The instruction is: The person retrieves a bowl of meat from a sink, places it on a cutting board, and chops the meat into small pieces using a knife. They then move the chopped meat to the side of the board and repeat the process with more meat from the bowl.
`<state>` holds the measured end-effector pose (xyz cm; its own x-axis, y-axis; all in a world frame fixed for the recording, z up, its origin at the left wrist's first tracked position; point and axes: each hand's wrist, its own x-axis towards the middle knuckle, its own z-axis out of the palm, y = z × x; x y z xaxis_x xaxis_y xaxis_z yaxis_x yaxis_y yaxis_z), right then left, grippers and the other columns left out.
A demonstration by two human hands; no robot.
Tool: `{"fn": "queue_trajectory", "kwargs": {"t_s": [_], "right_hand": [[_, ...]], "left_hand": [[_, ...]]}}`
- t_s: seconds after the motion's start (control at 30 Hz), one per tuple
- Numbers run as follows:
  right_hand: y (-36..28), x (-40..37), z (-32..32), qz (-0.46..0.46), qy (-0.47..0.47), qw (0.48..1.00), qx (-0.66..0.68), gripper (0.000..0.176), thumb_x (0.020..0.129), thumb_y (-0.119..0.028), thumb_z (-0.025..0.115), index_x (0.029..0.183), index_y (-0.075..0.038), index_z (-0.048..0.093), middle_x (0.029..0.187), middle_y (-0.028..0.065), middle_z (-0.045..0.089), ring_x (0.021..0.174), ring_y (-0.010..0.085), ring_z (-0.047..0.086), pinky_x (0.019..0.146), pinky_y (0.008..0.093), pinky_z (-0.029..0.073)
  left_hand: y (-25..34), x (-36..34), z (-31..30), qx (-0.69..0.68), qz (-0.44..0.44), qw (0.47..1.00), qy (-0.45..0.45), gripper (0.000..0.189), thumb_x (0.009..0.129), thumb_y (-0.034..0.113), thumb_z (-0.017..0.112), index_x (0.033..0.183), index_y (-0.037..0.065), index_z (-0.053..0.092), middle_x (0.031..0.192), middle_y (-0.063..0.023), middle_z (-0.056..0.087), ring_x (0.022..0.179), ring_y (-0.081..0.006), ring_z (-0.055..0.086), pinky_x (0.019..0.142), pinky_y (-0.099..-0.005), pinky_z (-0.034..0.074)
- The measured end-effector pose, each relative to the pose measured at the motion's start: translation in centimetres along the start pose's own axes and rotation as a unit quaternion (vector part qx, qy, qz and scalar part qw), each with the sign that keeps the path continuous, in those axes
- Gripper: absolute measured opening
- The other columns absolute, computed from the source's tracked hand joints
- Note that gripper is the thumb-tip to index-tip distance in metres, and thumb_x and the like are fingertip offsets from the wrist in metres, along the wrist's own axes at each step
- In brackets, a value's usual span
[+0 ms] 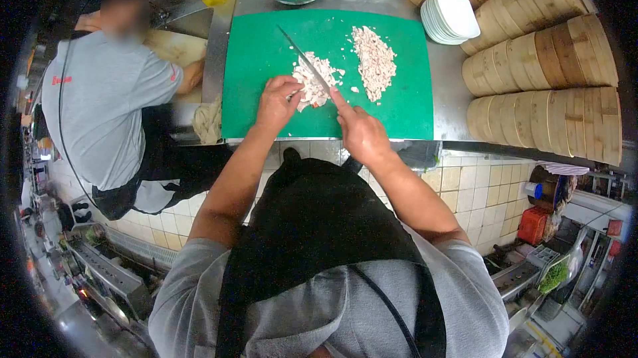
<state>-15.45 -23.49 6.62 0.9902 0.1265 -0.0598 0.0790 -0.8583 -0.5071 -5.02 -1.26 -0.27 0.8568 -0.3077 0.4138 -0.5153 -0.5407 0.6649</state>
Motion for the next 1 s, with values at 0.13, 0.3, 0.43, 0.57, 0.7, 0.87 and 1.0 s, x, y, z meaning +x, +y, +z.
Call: {"fn": "queue_trajectory", "kwargs": {"t_s": [0.13,0.3,0.43,0.57,0.7,0.87,1.0], "right_hand": [[0.5,-0.3,0.8,-0.007,0.004,1.0,0.003,0.069,0.097,-0.012,0.058,0.16,-0.029,0.035,0.094,0.0239,0.067,0.08,0.0451,0.067,0.074,0.0535,0.055],[-0.7,-0.1,-0.1,-0.005,0.014,1.0,0.023,0.069,0.097,-0.01,0.058,0.159,-0.029,0.035,0.092,0.0232,0.066,0.079,0.045,0.067,0.074,0.0537,0.055],[0.4,-0.1,0.5,-0.001,-0.021,0.999,-0.033,0.07,0.096,-0.01,0.058,0.159,-0.029,0.035,0.093,0.023,0.067,0.08,0.0447,0.067,0.074,0.0531,0.055],[-1.1,-0.4,-0.5,0.009,0.017,1.0,0.005,0.07,0.097,-0.011,0.059,0.16,-0.029,0.035,0.096,0.0242,0.067,0.083,0.0442,0.068,0.076,0.0522,0.056],[0.3,0.3,0.2,0.041,-0.063,0.995,-0.063,0.069,0.097,-0.013,0.059,0.16,-0.029,0.034,0.097,0.0251,0.068,0.085,0.0435,0.068,0.077,0.052,0.056],[0.3,-0.1,0.0,0.038,-0.012,0.998,-0.04,0.074,0.094,-0.008,0.062,0.16,-0.027,0.034,0.093,0.0229,0.067,0.084,0.0446,0.066,0.078,0.0526,0.054],[0.6,-0.1,-0.4,0.021,-0.025,0.999,-0.041,0.073,0.094,-0.008,0.062,0.159,-0.026,0.035,0.093,0.0226,0.067,0.084,0.0443,0.066,0.078,0.0526,0.055]], "left_hand": [[0.1,-0.1,0.4,0.008,0.001,1.0,0.016,0.016,0.077,0.007,0.081,0.093,0.008,0.077,0.104,-0.0062,0.07,0.097,-0.03,0.064,0.086,-0.0417,0.055],[0.0,0.0,0.5,0.008,0.005,0.999,0.03,0.014,0.078,0.007,0.079,0.092,0.009,0.077,0.102,-0.0063,0.07,0.097,-0.0305,0.064,0.085,-0.0414,0.055],[0.0,0.3,0.5,0.012,0.0,1.0,0.027,0.014,0.078,0.006,0.079,0.092,0.009,0.077,0.101,-0.0065,0.07,0.095,-0.0306,0.064,0.084,-0.0415,0.055],[-0.1,0.3,0.6,0.008,0.006,1.0,0.03,0.014,0.078,0.006,0.08,0.091,0.008,0.077,0.101,-0.0065,0.07,0.095,-0.0306,0.064,0.085,-0.0414,0.054],[-0.3,0.0,0.6,-0.005,-0.003,1.0,0.018,0.018,0.078,0.004,0.08,0.095,0.007,0.078,0.103,-0.009,0.071,0.098,-0.0317,0.065,0.086,-0.0409,0.054],[-0.3,0.1,1.0,0.0,0.002,1.0,0.03,0.015,0.077,0.004,0.079,0.092,0.008,0.077,0.101,-0.0064,0.071,0.095,-0.0308,0.064,0.084,-0.041,0.054],[-0.1,-0.1,0.6,0.0,0.004,0.999,0.034,0.015,0.078,0.005,0.079,0.093,0.008,0.077,0.101,-0.0069,0.071,0.096,-0.0313,0.064,0.085,-0.0412,0.054]]}}
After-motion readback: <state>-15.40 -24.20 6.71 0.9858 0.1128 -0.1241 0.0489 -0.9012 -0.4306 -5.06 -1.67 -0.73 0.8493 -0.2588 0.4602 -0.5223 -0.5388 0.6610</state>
